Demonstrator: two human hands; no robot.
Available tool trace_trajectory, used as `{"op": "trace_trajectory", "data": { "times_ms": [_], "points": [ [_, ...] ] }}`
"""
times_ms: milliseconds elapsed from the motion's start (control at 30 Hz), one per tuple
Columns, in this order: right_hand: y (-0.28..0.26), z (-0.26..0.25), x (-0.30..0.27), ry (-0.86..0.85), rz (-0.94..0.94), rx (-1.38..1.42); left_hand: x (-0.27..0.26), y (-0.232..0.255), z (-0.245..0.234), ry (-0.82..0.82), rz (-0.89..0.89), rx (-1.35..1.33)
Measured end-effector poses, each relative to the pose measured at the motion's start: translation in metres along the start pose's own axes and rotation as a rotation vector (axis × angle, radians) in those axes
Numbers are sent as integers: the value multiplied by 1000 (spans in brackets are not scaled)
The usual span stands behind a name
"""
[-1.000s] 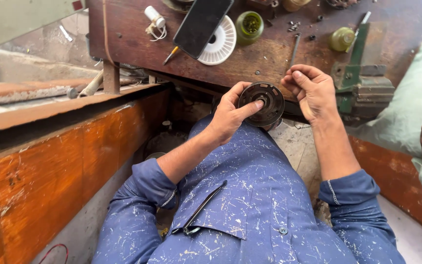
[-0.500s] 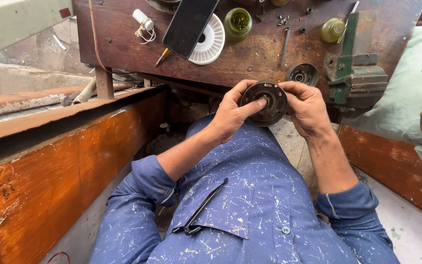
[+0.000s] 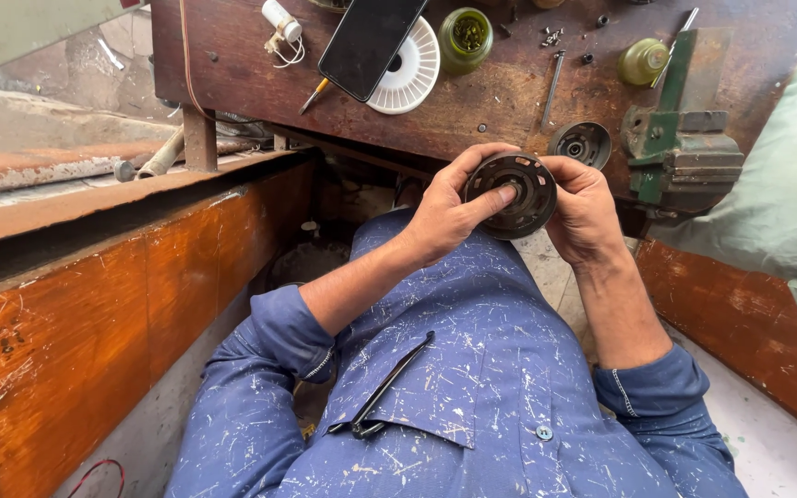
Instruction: The person holds a cylindrical metal part in a bench vise and uses a chisel and hammer to tap and adjust internal components. They repeatedly remove the part to inspect it, rotate it, and reposition it in the vise while continuing to strike with the chisel.
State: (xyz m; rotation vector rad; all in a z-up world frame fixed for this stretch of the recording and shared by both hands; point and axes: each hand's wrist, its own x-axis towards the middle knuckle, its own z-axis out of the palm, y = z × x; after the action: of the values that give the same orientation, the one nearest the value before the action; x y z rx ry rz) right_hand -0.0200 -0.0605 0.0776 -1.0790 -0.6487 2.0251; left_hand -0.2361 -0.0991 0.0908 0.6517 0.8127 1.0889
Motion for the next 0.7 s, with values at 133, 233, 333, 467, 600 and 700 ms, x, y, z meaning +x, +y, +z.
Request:
{"op": "trace_trajectory", "data": {
  "times_ms": [133,233,333,467,600,700],
  "points": [
    [0,0,4,0,-1,6,1,1,-2,-3,12,2],
    [1,1,5,-7,-2,10,0,0,-4,-13,39,-1],
    [2,1,5,-8,1,21,0,-2,-5,-5,27,-17],
    [3,1,5,0,3,43,2,-5,-5,11,-3,-72],
    [4,0,4,-1,-7,55,3,-7,-6,8,-21,-126],
    [5,0,3,4,-13,56,3,-8,-7,0,-25,-140]
  ]
}}
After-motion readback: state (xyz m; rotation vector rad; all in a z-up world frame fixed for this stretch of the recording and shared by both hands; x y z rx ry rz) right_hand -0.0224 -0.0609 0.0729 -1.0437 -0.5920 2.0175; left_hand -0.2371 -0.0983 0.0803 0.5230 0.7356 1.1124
